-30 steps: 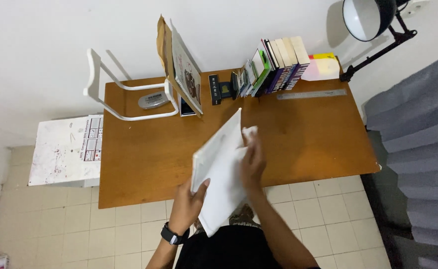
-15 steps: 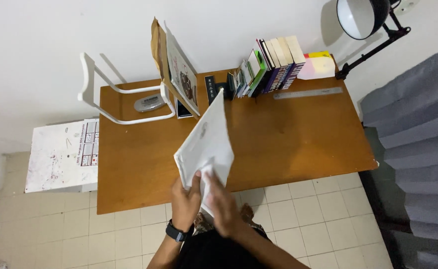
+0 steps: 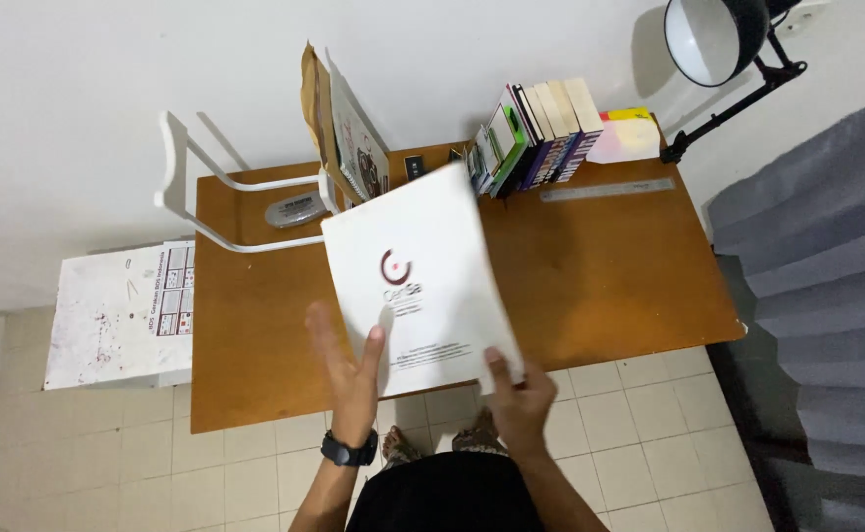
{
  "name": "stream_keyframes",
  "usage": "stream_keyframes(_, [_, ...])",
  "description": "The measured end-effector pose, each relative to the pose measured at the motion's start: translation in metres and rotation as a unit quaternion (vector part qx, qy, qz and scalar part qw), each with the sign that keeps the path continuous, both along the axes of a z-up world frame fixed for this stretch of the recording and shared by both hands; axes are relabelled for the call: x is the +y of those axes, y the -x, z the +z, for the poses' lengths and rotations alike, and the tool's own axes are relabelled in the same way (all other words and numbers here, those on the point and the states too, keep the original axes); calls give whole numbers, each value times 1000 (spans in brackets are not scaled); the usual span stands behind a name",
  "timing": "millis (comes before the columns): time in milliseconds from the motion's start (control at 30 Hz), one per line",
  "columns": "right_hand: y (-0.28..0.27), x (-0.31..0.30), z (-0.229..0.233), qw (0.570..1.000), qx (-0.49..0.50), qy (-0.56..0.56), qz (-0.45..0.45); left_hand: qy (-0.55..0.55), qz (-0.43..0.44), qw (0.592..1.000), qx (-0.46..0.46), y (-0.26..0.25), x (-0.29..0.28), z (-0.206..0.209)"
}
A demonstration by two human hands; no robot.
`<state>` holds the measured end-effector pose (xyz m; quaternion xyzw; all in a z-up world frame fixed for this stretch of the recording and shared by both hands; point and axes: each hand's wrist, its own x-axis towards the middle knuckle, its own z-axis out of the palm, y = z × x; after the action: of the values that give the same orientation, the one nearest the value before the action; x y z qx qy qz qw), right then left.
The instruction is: Cleaning and organizing various items on a desk, including an envelope, a notebook, and papers, using a cloth.
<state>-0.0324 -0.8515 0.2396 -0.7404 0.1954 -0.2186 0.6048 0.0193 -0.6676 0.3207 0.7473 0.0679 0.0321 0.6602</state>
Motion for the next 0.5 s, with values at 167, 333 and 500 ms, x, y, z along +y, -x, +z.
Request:
stream_keyframes(167, [-13,-29,-1,959,18,-283,-29,330,61,906,259,-24,8,-32])
stream_keyframes(333, [-18,-39,6,963,141,-221,-56,236,3,958,162,-23,4,-64])
stream_keyframes(500, [-11,-22,-31,987,-21,131,-88,93,-47,989,107,-18,-2,-64])
